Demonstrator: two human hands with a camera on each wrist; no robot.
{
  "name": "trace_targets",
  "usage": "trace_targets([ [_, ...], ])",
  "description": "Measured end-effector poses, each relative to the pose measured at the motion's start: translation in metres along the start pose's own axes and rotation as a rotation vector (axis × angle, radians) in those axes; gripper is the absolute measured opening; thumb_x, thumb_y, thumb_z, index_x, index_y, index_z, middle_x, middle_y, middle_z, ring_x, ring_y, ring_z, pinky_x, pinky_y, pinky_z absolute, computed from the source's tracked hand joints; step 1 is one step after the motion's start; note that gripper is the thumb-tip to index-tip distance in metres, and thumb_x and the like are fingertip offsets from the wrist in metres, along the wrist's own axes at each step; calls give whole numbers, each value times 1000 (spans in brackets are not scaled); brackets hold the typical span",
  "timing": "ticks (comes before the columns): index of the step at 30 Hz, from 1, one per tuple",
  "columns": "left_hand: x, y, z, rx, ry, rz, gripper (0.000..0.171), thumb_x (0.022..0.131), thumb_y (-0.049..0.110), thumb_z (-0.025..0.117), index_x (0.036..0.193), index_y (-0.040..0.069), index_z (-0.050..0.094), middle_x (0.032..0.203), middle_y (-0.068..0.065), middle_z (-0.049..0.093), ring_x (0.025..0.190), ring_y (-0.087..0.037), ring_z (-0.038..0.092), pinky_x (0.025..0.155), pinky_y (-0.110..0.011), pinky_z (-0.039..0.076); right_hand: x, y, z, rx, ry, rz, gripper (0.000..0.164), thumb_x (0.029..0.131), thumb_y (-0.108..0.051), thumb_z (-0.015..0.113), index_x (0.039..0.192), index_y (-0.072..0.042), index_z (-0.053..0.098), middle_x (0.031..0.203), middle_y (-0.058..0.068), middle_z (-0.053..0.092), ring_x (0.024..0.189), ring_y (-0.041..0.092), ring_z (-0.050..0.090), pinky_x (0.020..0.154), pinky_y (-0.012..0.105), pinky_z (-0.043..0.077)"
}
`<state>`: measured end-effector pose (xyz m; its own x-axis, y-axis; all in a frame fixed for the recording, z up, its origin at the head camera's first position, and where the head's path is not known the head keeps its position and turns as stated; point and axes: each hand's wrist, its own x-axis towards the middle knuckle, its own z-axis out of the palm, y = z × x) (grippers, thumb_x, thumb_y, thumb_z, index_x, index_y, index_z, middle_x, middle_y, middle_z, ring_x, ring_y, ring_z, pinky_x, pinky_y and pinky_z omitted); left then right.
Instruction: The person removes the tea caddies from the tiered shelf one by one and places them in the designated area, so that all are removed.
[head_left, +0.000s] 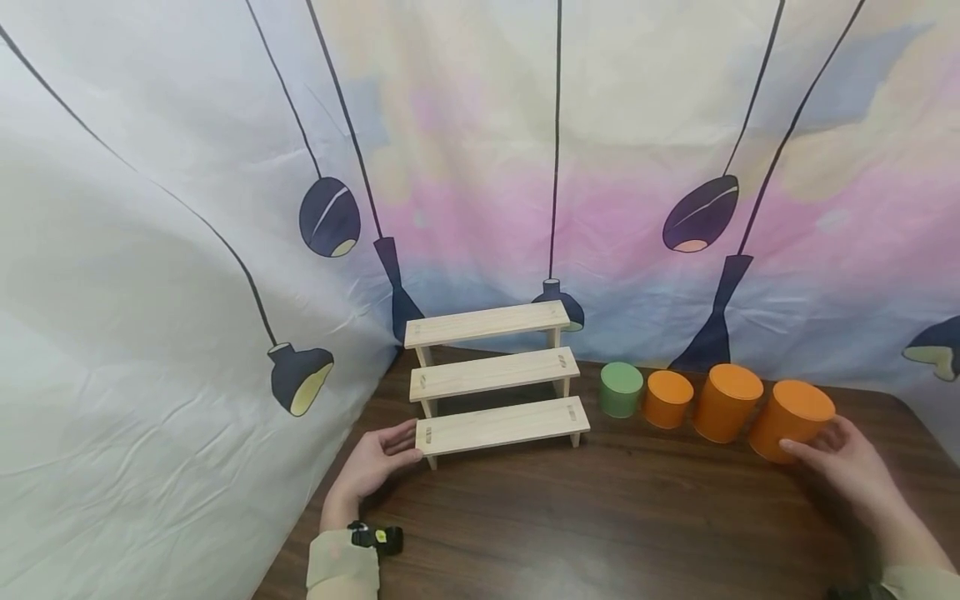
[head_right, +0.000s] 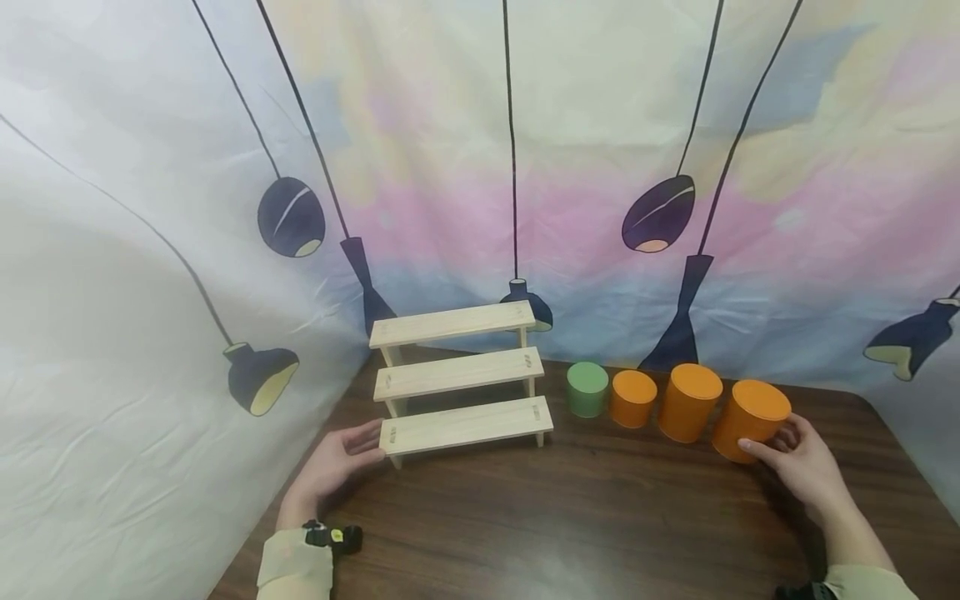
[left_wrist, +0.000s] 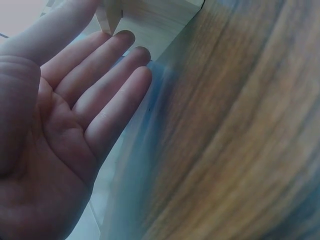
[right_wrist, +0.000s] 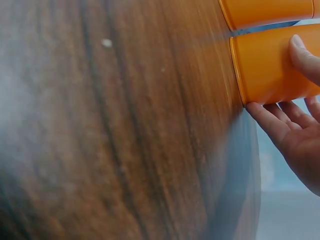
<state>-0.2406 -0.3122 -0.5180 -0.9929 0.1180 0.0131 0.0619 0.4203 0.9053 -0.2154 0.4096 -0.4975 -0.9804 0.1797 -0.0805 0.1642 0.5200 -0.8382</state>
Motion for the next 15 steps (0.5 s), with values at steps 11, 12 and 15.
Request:
trace_targets([
  [11,5,-1,3,13,-21,0,76,91,33,89,152,-1,57,147,-19,64,131,-33,66,105,-44,57,-3,12,0,51,32,15,116,102,-45,74,167,4,-9,168,41,1,148,68,14,114,82,22],
  [12,5,0,2,19,-24,3,78,91,34,88,153,-1,56,147,-19,64,132,-33,66,106,-45,57,-6,10,-2,54,50,18,114,104,-46,71,167,2,-11,168,41,0,148,69,14,114,83,21],
  [15,1,5,-4,43,10,20,79,95,36,85,157,0,52,149,-19,63,131,-33,66,107,-46,56,-18,-1,-3,104,174,62,100,110,-51,54,168,-5,-14,172,34,-9,153,64,5,119,81,14],
])
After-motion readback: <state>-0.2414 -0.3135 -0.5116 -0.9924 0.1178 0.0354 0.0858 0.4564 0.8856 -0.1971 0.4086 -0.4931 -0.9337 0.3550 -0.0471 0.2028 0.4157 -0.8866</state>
